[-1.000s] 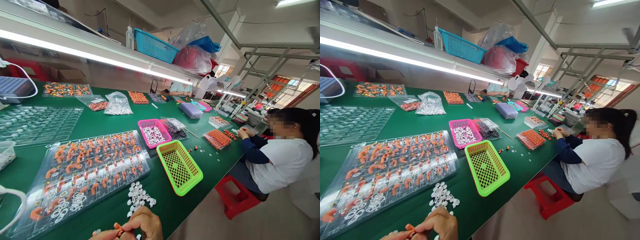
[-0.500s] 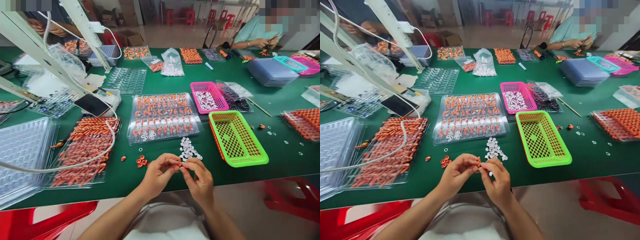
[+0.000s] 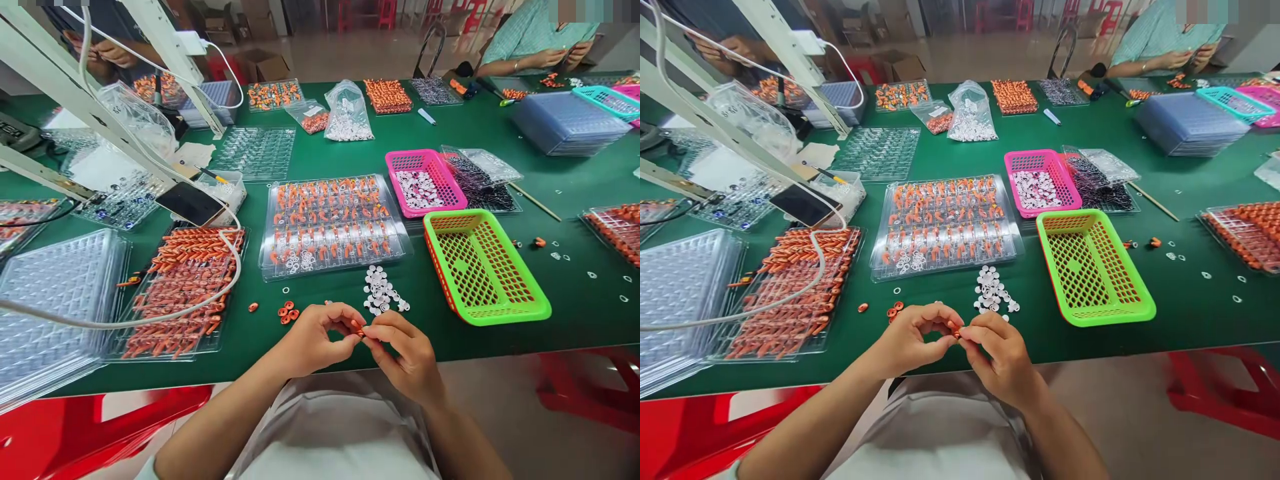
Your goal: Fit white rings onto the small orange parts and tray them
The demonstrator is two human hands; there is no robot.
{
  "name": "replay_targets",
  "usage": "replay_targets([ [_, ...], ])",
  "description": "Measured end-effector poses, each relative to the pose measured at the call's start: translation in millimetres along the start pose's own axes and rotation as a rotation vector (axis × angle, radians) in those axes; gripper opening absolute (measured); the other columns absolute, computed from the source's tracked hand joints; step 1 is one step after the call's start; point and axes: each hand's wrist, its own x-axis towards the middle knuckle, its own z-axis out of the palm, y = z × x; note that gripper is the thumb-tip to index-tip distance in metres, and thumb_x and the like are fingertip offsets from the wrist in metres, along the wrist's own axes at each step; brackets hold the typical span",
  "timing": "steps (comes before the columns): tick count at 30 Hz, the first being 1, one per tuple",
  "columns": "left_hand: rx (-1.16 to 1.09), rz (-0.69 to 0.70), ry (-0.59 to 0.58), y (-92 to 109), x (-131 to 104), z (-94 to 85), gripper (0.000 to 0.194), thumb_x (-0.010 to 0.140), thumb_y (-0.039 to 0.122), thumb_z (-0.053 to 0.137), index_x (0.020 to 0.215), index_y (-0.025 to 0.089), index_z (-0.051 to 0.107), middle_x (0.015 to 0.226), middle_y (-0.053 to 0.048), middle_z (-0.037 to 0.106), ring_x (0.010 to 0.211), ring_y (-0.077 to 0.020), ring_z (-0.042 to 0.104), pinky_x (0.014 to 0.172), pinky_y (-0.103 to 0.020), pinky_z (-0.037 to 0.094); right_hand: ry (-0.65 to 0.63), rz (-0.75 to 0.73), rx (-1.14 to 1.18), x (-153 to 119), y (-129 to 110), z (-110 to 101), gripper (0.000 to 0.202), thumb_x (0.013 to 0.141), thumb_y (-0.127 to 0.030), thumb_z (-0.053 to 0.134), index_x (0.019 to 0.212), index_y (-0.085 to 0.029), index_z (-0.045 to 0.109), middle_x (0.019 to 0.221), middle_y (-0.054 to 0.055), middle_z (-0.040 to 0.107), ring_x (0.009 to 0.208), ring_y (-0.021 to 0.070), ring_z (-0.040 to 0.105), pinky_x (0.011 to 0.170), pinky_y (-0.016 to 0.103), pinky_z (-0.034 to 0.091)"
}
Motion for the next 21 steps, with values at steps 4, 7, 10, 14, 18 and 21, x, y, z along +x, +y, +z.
replay_targets([
  [4,0.085,-0.036,-0.078,4,1,-2.8,0.016,0.073,0.013,0.061,0.086,0.014,0.071,0.08,-0.005,0.074,0.072,-0.0163,0.069,0.069,-0.025,0.057,-0.122,-0.03,0.004,0,3,-8,0.03,0.088,-0.007,0.057,0.113,-0.024,0.062,0.091,0.005,0.062,0.079,0.0156,0.061,0.068,0.029,0.055],
  [7,0.08,-0.055,-0.096,3,2,-1.9,0.019,0.073,0.013,0.061,0.087,0.015,0.073,0.08,-0.005,0.076,0.072,-0.0177,0.071,0.067,-0.025,0.058,-0.183,-0.05,-0.018,1,6,-13,0.03,0.09,-0.009,0.055,0.115,-0.024,0.061,0.091,0.006,0.064,0.08,0.0169,0.061,0.068,0.03,0.054],
  [10,0.073,-0.044,-0.063,1,2,0.7,0.019,0.07,0.012,0.062,0.084,0.015,0.074,0.078,-0.005,0.076,0.071,-0.0174,0.071,0.066,-0.025,0.058,-0.178,-0.052,-0.018,2,6,-15,0.028,0.091,-0.011,0.054,0.114,-0.024,0.062,0.09,0.006,0.064,0.079,0.0168,0.061,0.068,0.03,0.054],
  [14,0.025,-0.021,-0.02,-5,1,5.3,0.018,0.07,0.01,0.062,0.083,0.015,0.073,0.077,-0.004,0.075,0.07,-0.0159,0.07,0.067,-0.023,0.057,-0.116,-0.017,0.026,2,4,-13,0.026,0.091,-0.01,0.055,0.112,-0.025,0.063,0.089,0.004,0.063,0.077,0.0148,0.062,0.067,0.027,0.055],
  [18,-0.06,-0.007,0.038,-13,-2,9.6,0.014,0.072,0.013,0.065,0.083,0.015,0.072,0.078,-0.005,0.075,0.07,-0.0156,0.069,0.067,-0.024,0.057,-0.036,0.034,0.071,0,2,-8,0.026,0.089,-0.008,0.059,0.108,-0.025,0.063,0.088,0.003,0.063,0.077,0.0141,0.063,0.066,0.026,0.055],
  [21,-0.127,-0.006,0.083,-16,-2,12.8,0.012,0.072,0.015,0.067,0.082,0.015,0.072,0.077,-0.005,0.074,0.069,-0.0157,0.068,0.067,-0.025,0.057,0.039,0.072,0.096,-3,2,-3,0.025,0.087,-0.008,0.061,0.105,-0.025,0.063,0.088,0.002,0.065,0.079,0.0145,0.064,0.067,0.026,0.055],
])
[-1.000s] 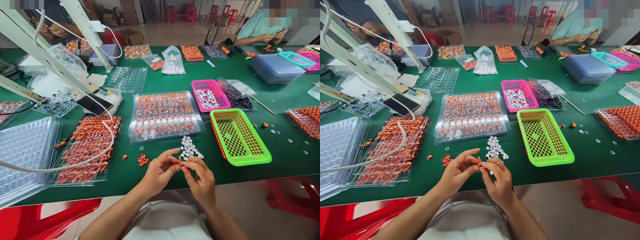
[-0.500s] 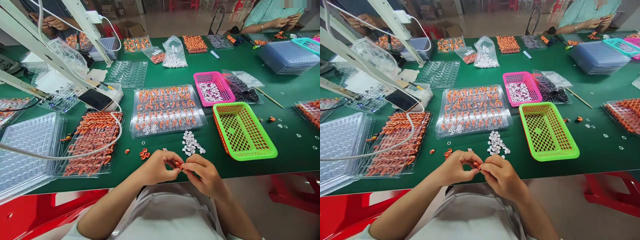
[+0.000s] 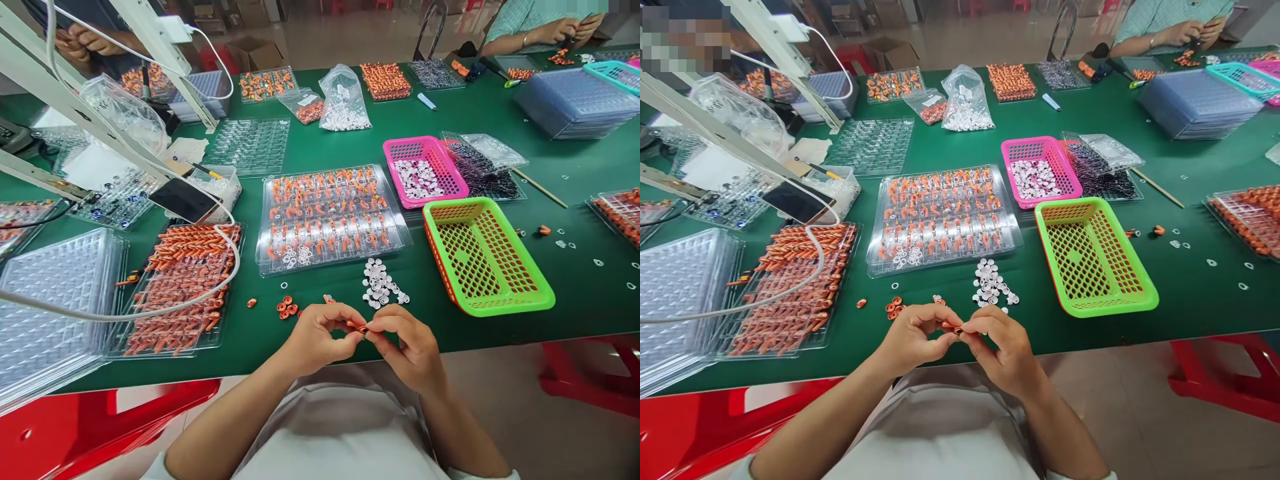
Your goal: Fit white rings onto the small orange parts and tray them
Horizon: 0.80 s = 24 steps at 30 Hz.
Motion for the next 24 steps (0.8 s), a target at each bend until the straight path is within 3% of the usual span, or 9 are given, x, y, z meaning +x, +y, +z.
replay_targets([
  [5,-0.083,-0.019,0.097,0,-1,6.6,0.01,0.069,0.016,0.072,0.079,0.015,0.071,0.075,-0.006,0.075,0.069,-0.0176,0.07,0.068,-0.027,0.059,0.113,0.095,0.037,-8,2,10,0.027,0.087,-0.011,0.062,0.109,-0.027,0.064,0.091,0.002,0.064,0.079,0.0153,0.064,0.067,0.028,0.055],
  [11,-0.266,-0.047,0.156,-7,-3,14.7,0.013,0.068,0.019,0.077,0.079,0.016,0.07,0.078,-0.006,0.076,0.072,-0.0184,0.072,0.07,-0.028,0.06,0.153,0.06,0.019,-12,1,17,0.033,0.087,-0.01,0.063,0.114,-0.028,0.064,0.095,0.004,0.065,0.079,0.0151,0.065,0.062,0.026,0.056],
  [16,-0.446,-0.075,0.128,-10,-2,16.5,0.011,0.074,0.022,0.078,0.082,0.017,0.071,0.079,-0.003,0.077,0.071,-0.0146,0.071,0.069,-0.025,0.059,0.178,0.034,0.0,-7,0,16,0.026,0.087,-0.009,0.063,0.107,-0.025,0.066,0.087,0.002,0.064,0.073,0.0134,0.063,0.053,0.022,0.052],
  [24,-0.446,-0.148,0.129,-3,2,10.7,0.01,0.072,0.021,0.081,0.081,0.017,0.078,0.079,-0.003,0.078,0.069,-0.0134,0.07,0.069,-0.023,0.06,0.17,-0.023,-0.134,-2,-2,12,0.026,0.087,-0.003,0.061,0.106,-0.02,0.064,0.087,0.004,0.064,0.074,0.0139,0.063,0.063,0.026,0.055],
])
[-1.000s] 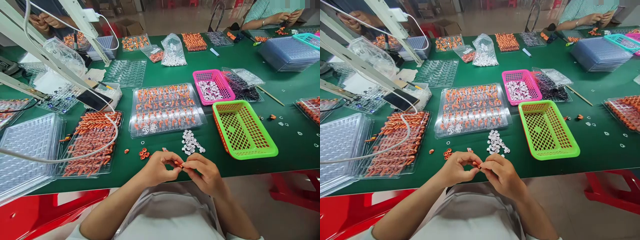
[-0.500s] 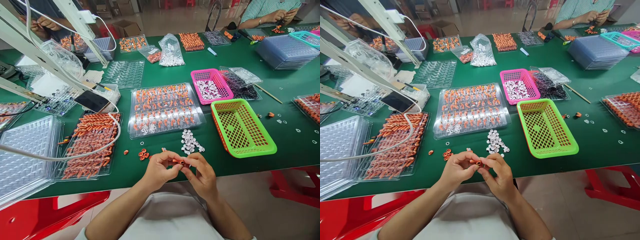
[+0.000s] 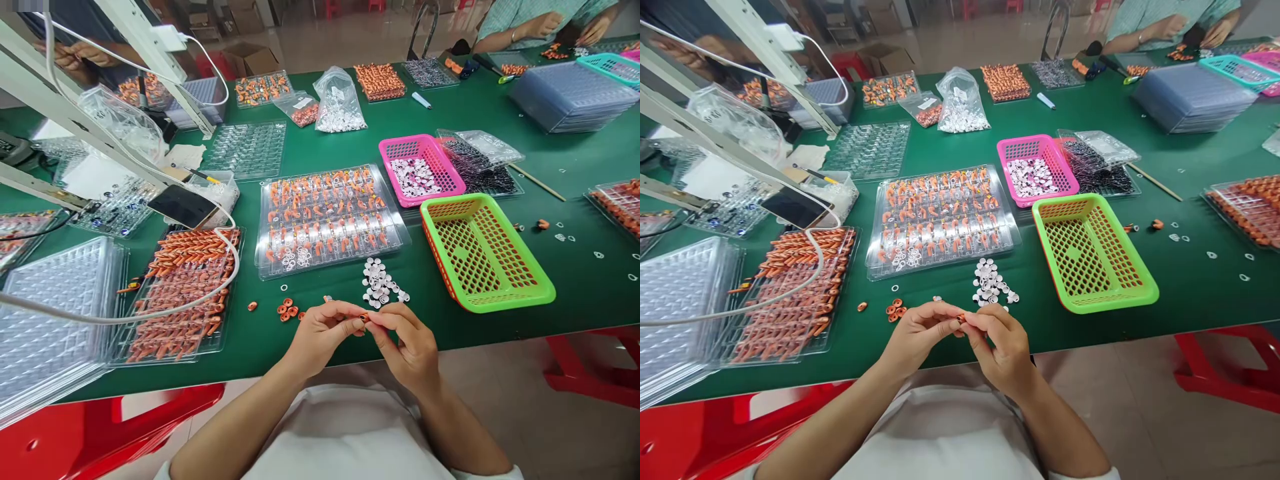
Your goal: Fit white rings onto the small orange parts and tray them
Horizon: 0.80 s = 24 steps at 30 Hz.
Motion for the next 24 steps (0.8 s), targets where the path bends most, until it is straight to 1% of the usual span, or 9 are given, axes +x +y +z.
replay_targets([
  [3,0.005,-0.013,0.035,-1.6,0.0,-0.5,0.01,0.071,0.021,0.082,0.081,0.019,0.079,0.079,-0.003,0.078,0.07,-0.0138,0.071,0.069,-0.023,0.06,-0.017,-0.054,-0.067,-0.8,1.8,0.2,0.031,0.087,-0.002,0.06,0.112,-0.019,0.063,0.091,0.006,0.066,0.079,0.0156,0.063,0.068,0.028,0.056],
  [7,-0.034,-0.032,0.057,-6.7,-0.6,-0.2,0.01,0.073,0.022,0.08,0.083,0.019,0.08,0.08,-0.004,0.079,0.07,-0.015,0.072,0.069,-0.024,0.06,-0.035,-0.085,-0.099,0.0,4.7,0.0,0.033,0.086,-0.001,0.06,0.115,-0.018,0.061,0.094,0.007,0.066,0.083,0.0165,0.064,0.07,0.029,0.057],
  [12,-0.201,-0.138,0.08,-8.8,0.4,2.4,0.013,0.07,0.022,0.083,0.081,0.017,0.079,0.082,-0.006,0.079,0.07,-0.0147,0.072,0.069,-0.023,0.059,-0.027,-0.076,-0.07,1.2,7.1,1.8,0.033,0.086,-0.003,0.062,0.116,-0.018,0.06,0.096,0.008,0.066,0.085,0.0165,0.063,0.071,0.029,0.057],
  [15,-0.241,-0.178,0.09,-7.8,0.7,4.1,0.015,0.069,0.022,0.083,0.081,0.015,0.079,0.081,-0.006,0.078,0.07,-0.0141,0.072,0.071,-0.022,0.058,-0.018,-0.081,-0.08,1.1,7.9,3.5,0.033,0.086,-0.002,0.061,0.114,-0.018,0.06,0.094,0.008,0.065,0.084,0.0163,0.063,0.07,0.029,0.057],
  [20,-0.244,-0.186,0.116,-6.5,-1.2,7.2,0.018,0.069,0.024,0.084,0.081,0.013,0.078,0.079,-0.007,0.078,0.068,-0.0138,0.071,0.071,-0.022,0.058,-0.035,-0.15,-0.177,2.4,6.7,2.1,0.033,0.085,-0.001,0.06,0.114,-0.016,0.059,0.091,0.008,0.065,0.081,0.0173,0.062,0.069,0.031,0.057],
  [24,-0.261,-0.176,0.104,-6.4,-1.9,8.9,0.014,0.072,0.025,0.081,0.075,0.013,0.075,0.077,-0.007,0.077,0.07,-0.0149,0.071,0.071,-0.024,0.057,-0.072,-0.187,-0.196,5.6,5.4,0.4,0.034,0.084,0.0,0.059,0.114,-0.015,0.059,0.09,0.008,0.066,0.081,0.0177,0.062,0.068,0.03,0.056],
])
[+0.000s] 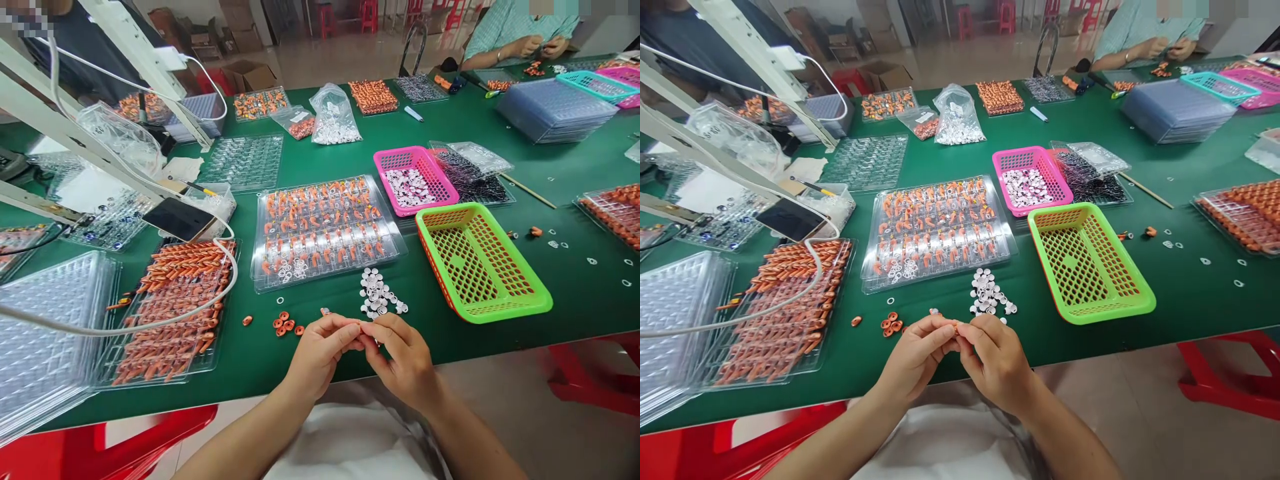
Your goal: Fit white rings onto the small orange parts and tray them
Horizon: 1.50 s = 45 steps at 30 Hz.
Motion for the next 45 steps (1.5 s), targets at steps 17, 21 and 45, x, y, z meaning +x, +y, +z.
replay_targets([
  [17,-0.124,0.013,0.049,-4,-1,8.2,0.019,0.076,0.02,0.076,0.065,0.014,0.062,0.064,0.0,0.066,0.064,-0.0094,0.062,0.065,-0.019,0.051,0.079,0.094,0.085,2,-3,9,0.024,0.086,-0.005,0.058,0.106,-0.02,0.061,0.083,0.005,0.065,0.073,0.015,0.063,0.062,0.027,0.056],
  [21,-0.136,0.014,0.071,-6,-2,10.4,0.021,0.074,0.022,0.078,0.064,0.015,0.061,0.062,0.001,0.064,0.06,-0.0088,0.06,0.064,-0.02,0.05,0.082,0.112,0.079,1,-2,12,0.023,0.086,-0.007,0.058,0.104,-0.021,0.062,0.083,0.004,0.065,0.072,0.0152,0.063,0.063,0.028,0.057],
  [45,-0.184,0.036,0.156,-14,-4,10.4,0.022,0.071,0.025,0.08,0.066,0.016,0.06,0.066,0.004,0.058,0.065,-0.0072,0.055,0.068,-0.018,0.048,-0.026,0.124,0.054,-6,1,19,0.034,0.094,-0.015,0.052,0.128,-0.017,0.055,0.099,0.011,0.068,0.089,0.0203,0.067,0.073,0.033,0.059],
])
